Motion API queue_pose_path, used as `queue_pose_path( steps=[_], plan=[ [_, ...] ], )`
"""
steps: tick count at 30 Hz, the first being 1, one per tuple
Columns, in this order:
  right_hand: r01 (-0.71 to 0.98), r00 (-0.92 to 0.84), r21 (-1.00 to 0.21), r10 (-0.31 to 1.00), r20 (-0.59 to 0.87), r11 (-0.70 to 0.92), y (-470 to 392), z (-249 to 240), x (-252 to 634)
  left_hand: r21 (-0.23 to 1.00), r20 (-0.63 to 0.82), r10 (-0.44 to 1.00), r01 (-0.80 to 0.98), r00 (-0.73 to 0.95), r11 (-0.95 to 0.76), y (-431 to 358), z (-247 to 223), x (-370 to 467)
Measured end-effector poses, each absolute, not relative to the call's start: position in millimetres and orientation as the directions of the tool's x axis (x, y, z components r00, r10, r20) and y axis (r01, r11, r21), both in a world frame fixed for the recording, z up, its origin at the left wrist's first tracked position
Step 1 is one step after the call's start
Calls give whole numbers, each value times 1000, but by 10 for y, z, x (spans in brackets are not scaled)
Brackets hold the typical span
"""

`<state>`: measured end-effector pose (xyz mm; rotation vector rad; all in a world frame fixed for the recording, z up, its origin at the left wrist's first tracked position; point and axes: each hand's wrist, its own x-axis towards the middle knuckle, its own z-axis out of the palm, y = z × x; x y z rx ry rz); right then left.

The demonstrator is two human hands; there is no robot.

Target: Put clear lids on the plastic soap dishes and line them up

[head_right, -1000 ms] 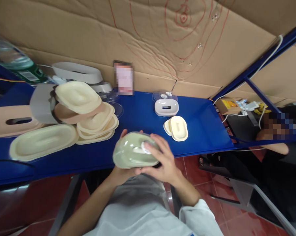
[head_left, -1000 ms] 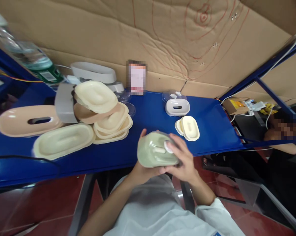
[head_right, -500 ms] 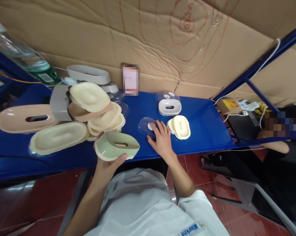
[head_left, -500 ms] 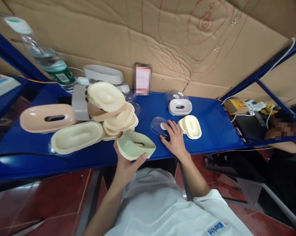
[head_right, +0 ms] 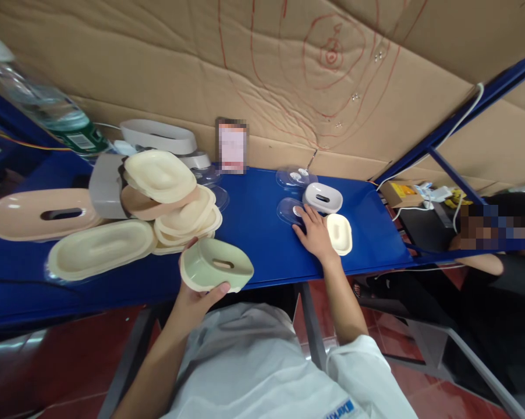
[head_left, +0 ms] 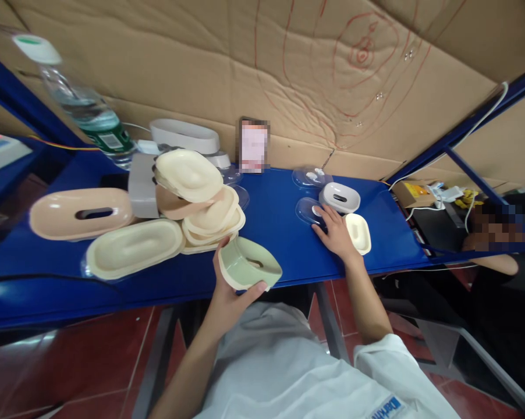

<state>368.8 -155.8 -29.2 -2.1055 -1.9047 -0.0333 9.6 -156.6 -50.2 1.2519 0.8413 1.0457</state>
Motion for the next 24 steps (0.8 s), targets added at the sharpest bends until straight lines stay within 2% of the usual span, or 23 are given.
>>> queue_pose_path(
  steps=[5, 8, 12, 14, 17, 19, 21, 24],
  plan=[
    [953, 73, -302, 963, 258, 9, -1456, -336, 4023, 990, 44, 941, -142, 335, 5, -1559, -474, 146],
    [962, 86, -274, 932, 353, 15, -1471, -258, 3896, 987, 10, 932, -155, 363, 50, -1557, -443, 218],
    [969, -33, -209, 907, 420, 132, -1741, -129, 3488, 980, -32, 912, -165, 410, 108, -1542, -405, 293],
    [980, 37, -189, 865, 500, 67, -1970, -139, 3362, 978, -45, 902, -166, 429, 128, -1527, -404, 298],
    [957, 289, -216, 714, 638, -195, -2329, -267, 3384, 970, -76, 889, -172, 451, 171, -1500, -447, 276],
    [920, 389, -234, 659, 643, -315, -2508, -380, 3501, 966, -86, 890, -182, 449, 185, -1484, -501, 258],
    [910, 414, -244, 687, 597, -336, -2602, -477, 3656, 963, -75, 891, -198, 448, 181, -1475, -554, 244],
    [917, 391, -296, 745, 540, -267, -2595, -557, 3909, 955, -58, 891, -235, 450, 181, -1478, -599, 229]
  ],
)
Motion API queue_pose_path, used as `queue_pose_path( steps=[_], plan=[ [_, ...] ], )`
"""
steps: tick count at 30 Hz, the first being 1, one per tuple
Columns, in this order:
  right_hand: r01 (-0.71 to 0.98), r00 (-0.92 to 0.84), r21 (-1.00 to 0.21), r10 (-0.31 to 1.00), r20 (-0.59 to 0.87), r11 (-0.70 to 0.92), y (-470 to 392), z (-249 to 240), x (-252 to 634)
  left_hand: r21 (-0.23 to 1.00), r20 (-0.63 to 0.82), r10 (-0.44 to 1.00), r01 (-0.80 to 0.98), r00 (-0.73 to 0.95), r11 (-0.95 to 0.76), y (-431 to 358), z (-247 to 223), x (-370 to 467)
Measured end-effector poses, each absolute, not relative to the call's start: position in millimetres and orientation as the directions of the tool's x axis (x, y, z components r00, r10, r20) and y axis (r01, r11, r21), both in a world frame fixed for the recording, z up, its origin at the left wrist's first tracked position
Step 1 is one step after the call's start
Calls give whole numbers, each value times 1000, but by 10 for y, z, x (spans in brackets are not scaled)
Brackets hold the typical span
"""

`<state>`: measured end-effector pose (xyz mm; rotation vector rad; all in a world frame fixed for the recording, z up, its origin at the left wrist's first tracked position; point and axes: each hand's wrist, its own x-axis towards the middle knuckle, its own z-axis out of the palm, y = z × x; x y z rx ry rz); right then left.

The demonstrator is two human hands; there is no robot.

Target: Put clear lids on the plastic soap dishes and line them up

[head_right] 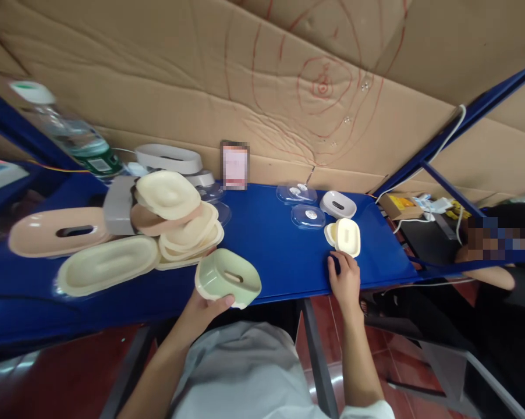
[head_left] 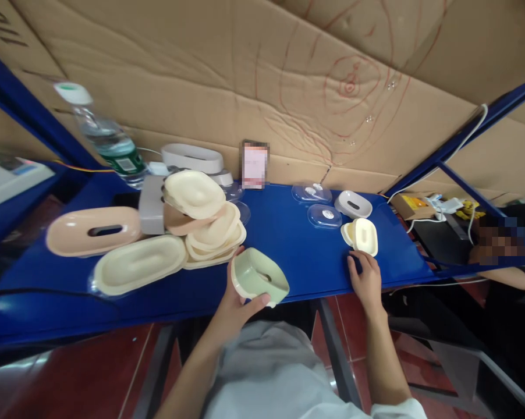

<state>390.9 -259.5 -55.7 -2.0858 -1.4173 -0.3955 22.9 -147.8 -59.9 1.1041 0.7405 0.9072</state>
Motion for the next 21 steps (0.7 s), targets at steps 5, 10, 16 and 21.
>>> queue_pose_path(
  steps=[5, 10, 16, 21],
  plan=[
    [910, 344, -386, 797, 497, -152, -2445, -517, 4204, 933, -46, 889, -299, 455, 201, -1506, -528, 245],
    [824, 280, -567, 860, 427, 14, -2379, -362, 3627, 923, -29, 881, -326, 473, 206, -1497, -391, 366],
    [642, -202, -690, 942, 266, 333, -2186, -214, 2554, 922, 33, 867, -349, 498, 165, -1449, -390, 456],
    [594, -133, -743, 948, 290, 310, -2009, -127, 2656, 916, 53, 851, -365, 522, 167, -1405, -450, 414]
  ],
)
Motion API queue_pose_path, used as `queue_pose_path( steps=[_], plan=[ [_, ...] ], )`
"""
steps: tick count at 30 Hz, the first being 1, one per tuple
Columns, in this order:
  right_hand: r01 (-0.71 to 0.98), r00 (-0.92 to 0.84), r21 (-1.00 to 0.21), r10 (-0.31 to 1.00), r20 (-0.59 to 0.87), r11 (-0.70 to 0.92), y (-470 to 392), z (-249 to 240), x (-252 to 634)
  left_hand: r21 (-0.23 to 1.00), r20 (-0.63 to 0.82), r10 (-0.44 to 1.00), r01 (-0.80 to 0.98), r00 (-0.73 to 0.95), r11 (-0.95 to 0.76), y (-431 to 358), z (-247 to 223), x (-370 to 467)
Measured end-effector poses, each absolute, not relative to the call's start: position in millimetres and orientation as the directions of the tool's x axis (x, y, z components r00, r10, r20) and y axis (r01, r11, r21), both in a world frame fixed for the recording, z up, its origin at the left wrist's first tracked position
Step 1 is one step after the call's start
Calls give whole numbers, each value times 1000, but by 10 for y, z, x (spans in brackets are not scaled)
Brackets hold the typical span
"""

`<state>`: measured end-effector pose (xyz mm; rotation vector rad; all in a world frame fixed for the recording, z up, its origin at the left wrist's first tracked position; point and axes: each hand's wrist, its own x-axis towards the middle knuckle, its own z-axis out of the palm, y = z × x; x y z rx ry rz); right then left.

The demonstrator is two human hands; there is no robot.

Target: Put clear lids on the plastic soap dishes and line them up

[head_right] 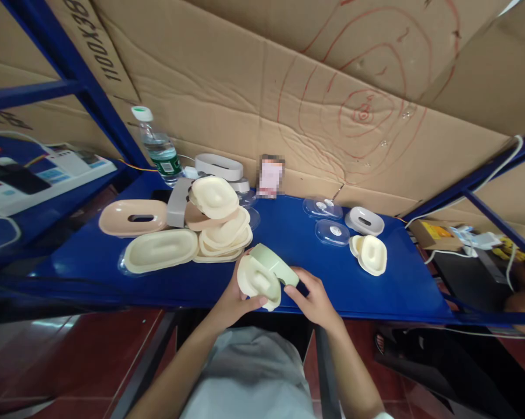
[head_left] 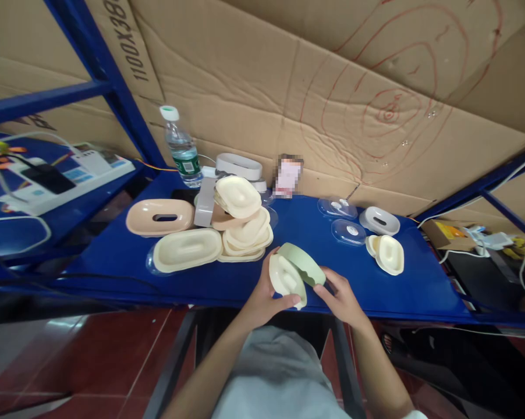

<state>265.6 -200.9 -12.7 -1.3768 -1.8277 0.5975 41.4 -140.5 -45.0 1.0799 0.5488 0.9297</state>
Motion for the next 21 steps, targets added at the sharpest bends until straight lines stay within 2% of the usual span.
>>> queue_pose_path(
  steps=[4, 9, 13, 15, 18, 21],
  plan=[
    [713, -117, -628, 936, 331, 311, -1856, -34, 3045, 931, 25, 857, -324, 515, 167, -1390, -469, 403],
    [901, 54, -406, 887, 458, 155, -1416, 42, 3787, 914, 1, 818, -332, 575, 233, -1375, -463, 354],
    [925, 181, -378, 855, 486, 20, -1249, 28, 4026, 905, 3, 812, -348, 584, 247, -1367, -470, 342],
    [913, 211, -408, 824, 525, 26, -1347, 31, 3861, 905, -11, 823, -344, 568, 249, -1367, -475, 358],
    [843, 102, -509, 877, 469, 174, -1648, 29, 3369, 904, -22, 834, -345, 552, 252, -1362, -481, 392],
    [772, -173, -536, 925, 338, 340, -1914, -42, 2879, 905, -17, 849, -353, 528, 238, -1353, -489, 417]
  ],
)
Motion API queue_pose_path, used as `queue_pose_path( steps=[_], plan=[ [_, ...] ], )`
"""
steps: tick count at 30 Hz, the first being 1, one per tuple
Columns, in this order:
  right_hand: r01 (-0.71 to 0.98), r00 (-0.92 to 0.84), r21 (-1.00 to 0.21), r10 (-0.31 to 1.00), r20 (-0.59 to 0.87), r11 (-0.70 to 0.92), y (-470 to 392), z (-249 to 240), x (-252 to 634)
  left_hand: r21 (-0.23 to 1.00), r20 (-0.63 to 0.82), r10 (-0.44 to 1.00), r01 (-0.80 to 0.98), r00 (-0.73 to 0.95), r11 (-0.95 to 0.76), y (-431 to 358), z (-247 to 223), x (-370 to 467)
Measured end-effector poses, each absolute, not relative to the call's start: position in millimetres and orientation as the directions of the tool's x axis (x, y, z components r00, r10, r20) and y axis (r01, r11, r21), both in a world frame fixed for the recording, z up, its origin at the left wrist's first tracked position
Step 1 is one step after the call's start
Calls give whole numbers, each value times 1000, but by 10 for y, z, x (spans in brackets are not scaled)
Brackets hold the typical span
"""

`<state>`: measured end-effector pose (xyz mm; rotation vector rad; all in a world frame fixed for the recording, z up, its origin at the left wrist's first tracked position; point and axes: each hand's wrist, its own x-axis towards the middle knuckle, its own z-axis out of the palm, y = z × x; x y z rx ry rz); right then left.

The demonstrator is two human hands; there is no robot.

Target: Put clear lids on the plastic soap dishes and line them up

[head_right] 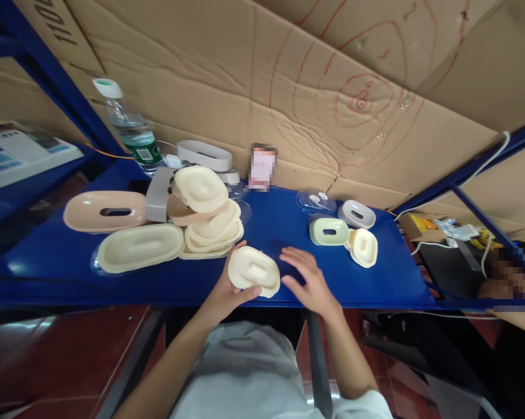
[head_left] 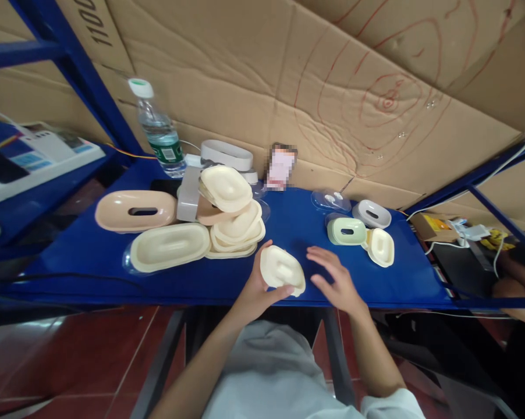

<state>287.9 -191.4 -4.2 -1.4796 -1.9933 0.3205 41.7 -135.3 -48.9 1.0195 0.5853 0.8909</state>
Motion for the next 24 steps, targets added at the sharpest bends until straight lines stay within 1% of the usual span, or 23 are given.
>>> queue_pose_path(
  steps=[1, 3, 7, 14, 17, 20, 22, 24],
  plan=[
    [759, -237, -529, 918, 318, 379, -1964, -84, 2761, 905, -10, 852, -357, 523, 230, -1351, -495, 423],
    [746, -289, -521, 907, 307, 414, -2008, -181, 2611, 907, 7, 854, -363, 520, 214, -1351, -510, 432],
    [748, -270, -525, 909, 317, 406, -2005, -319, 2556, 924, 39, 858, -345, 511, 164, -1355, -551, 432],
    [758, -233, -532, 918, 320, 378, -2044, -332, 2561, 946, 56, 846, -299, 530, 125, -1353, -564, 411],
    [754, -223, -522, 903, 367, 398, -2061, -342, 2531, 938, 49, 842, -313, 538, 145, -1356, -549, 423],
    [747, -205, -511, 879, 431, 425, -2081, -327, 2554, 909, 21, 820, -352, 572, 223, -1348, -535, 435],
    [773, -168, -478, 861, 480, 417, -2079, -284, 2652, 906, 8, 806, -346, 592, 245, -1338, -531, 435],
    [827, -118, -415, 839, 531, 378, -2039, -215, 2850, 920, 2, 802, -316, 597, 233, -1330, -533, 428]
  ],
)
